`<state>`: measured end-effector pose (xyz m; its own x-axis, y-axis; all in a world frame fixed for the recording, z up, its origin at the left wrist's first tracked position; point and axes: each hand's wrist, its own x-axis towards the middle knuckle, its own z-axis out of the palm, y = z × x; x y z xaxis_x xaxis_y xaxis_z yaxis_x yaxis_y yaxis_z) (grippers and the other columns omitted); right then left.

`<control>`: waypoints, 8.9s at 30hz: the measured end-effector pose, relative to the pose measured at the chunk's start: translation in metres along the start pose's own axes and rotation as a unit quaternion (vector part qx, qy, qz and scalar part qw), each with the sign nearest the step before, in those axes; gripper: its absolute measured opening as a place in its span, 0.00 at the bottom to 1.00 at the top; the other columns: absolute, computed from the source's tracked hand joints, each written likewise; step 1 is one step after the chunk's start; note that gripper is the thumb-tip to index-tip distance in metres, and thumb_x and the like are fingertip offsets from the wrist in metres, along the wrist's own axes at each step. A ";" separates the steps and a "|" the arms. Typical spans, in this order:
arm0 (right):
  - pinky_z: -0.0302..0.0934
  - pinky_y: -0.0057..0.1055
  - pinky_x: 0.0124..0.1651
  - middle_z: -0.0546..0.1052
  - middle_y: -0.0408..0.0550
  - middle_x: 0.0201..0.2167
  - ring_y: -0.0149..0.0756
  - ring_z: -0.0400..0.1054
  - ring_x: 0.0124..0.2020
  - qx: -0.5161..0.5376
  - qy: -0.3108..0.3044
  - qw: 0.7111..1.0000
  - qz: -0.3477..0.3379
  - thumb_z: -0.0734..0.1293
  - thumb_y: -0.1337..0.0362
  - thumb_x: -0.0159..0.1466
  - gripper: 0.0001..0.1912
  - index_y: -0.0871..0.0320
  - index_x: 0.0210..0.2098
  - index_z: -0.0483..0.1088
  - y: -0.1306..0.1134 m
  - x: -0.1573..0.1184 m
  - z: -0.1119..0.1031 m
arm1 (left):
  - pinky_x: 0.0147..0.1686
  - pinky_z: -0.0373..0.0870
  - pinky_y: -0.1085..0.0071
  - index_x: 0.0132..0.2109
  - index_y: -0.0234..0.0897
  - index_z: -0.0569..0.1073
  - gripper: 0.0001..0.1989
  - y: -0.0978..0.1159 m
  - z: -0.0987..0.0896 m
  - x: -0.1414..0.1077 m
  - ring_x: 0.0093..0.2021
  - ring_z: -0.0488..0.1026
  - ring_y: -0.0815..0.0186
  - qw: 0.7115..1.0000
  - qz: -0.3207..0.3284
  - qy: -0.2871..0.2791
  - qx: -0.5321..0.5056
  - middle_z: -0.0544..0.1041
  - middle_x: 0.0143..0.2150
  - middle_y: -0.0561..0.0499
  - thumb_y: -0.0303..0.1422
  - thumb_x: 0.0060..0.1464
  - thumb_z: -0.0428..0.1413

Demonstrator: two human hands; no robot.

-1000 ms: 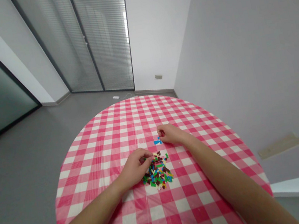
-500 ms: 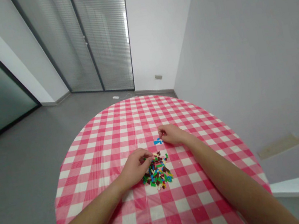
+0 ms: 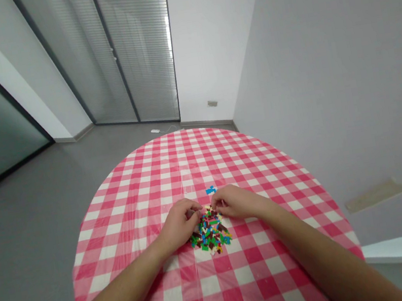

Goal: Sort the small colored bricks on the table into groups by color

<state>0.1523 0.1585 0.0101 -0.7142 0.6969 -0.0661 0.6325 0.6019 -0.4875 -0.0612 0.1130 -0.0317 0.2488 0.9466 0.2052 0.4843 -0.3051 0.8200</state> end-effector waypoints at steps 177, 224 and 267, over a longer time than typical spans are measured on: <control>0.63 0.29 0.38 0.80 0.49 0.36 0.36 0.72 0.36 0.048 0.137 0.989 -0.023 0.64 0.67 0.62 0.10 0.57 0.41 0.76 0.008 -0.020 0.022 | 0.42 0.63 0.67 0.34 0.38 0.75 0.02 0.010 -0.006 0.002 0.36 0.72 0.65 0.988 0.104 -0.046 0.101 0.77 0.32 0.53 0.26 0.53 0.59; 0.62 0.32 0.38 0.79 0.50 0.32 0.38 0.71 0.34 -0.043 0.268 0.960 0.065 0.63 0.63 0.63 0.08 0.57 0.35 0.74 0.014 -0.016 0.019 | 0.35 0.70 0.70 0.35 0.36 0.77 0.04 0.011 0.000 0.001 0.34 0.75 0.64 0.998 -0.022 0.024 -0.054 0.80 0.35 0.49 0.31 0.52 0.58; 0.62 0.29 0.43 0.80 0.48 0.37 0.37 0.73 0.39 -0.054 0.203 0.964 0.162 0.63 0.64 0.61 0.13 0.56 0.40 0.78 0.040 -0.008 0.024 | 0.33 0.66 0.72 0.34 0.35 0.74 0.05 -0.002 -0.012 0.006 0.31 0.72 0.66 0.998 -0.057 0.013 -0.018 0.77 0.31 0.51 0.29 0.52 0.53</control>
<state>0.1761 0.1682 -0.0300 -0.3112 0.9373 0.1570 0.8456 0.3485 -0.4045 -0.0704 0.1208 -0.0256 0.1718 0.9775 0.1220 0.4784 -0.1911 0.8571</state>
